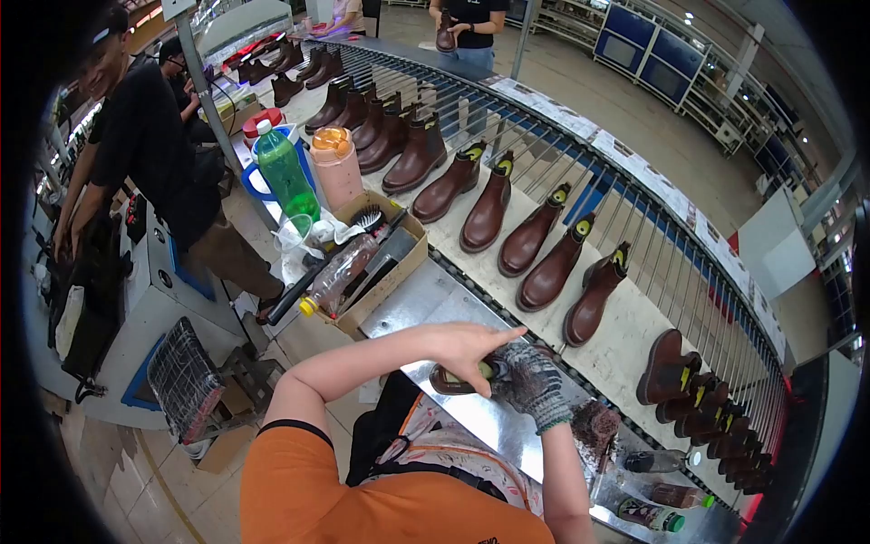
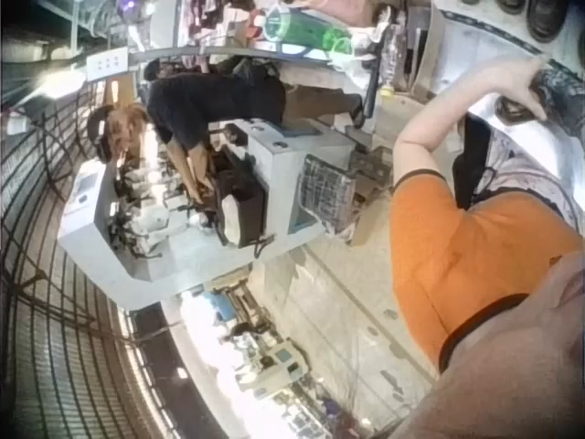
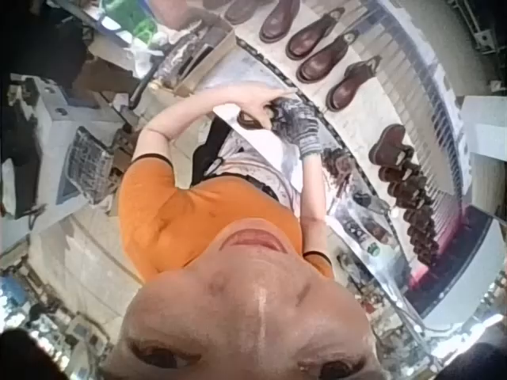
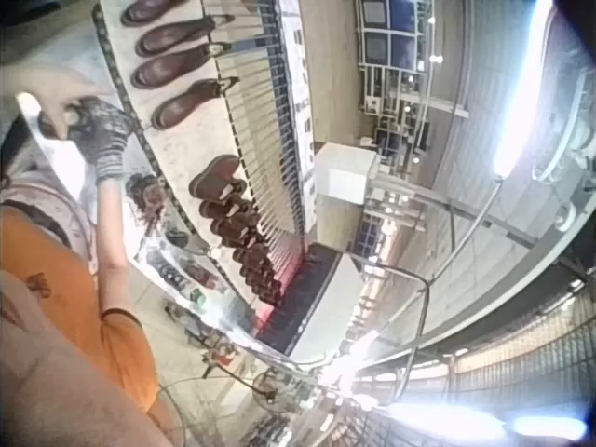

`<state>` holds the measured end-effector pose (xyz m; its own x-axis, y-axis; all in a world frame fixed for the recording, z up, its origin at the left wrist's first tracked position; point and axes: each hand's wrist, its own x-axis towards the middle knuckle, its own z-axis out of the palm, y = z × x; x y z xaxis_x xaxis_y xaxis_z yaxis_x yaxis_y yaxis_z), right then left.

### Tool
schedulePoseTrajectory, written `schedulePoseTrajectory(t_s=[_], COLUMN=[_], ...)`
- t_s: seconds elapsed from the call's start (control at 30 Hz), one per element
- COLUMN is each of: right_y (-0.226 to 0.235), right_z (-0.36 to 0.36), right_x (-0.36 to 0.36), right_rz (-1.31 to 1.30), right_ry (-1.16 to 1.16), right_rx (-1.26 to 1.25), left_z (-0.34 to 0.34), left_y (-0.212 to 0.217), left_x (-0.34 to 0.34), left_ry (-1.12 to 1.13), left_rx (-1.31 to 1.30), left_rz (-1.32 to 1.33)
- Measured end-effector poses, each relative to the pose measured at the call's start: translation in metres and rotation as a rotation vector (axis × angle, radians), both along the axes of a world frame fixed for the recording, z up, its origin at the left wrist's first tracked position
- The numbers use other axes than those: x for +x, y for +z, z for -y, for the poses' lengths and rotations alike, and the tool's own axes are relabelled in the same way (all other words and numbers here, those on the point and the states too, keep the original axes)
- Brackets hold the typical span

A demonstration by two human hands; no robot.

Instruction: The recorder applies adhesive to the edges of leather boots and uses a cloth to wipe and finish the surfaces on a shoe manufacturing assembly line.

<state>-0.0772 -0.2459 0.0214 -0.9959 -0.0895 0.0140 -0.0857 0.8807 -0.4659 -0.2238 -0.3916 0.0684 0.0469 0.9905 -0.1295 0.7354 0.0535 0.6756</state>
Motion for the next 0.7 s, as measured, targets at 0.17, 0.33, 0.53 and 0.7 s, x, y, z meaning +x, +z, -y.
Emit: schedulePoseTrajectory(t_s=[0.17,0.33,0.53,0.7], right_y=[0.0,-0.056,-0.062,-0.087], right_z=[0.009,-0.027,-0.002,0.015], right_x=[0.039,0.148,0.257,0.28], right_rz=[-0.154,-0.499,-0.342,0.019], right_ry=[-0.396,-0.932,-1.266,-1.147], right_rx=[-0.144,-1.337,0.075,0.377], left_z=[0.006,0.004,0.011,0.038], left_y=[-0.033,-0.034,-0.054,-0.101], left_x=[0.04,0.02,-0.003,0.078], left_ry=[0.196,0.349,0.579,0.956], left_rx=[-0.112,-0.194,-0.15,-0.013], left_rz=[-0.221,-0.222,0.456,1.024])
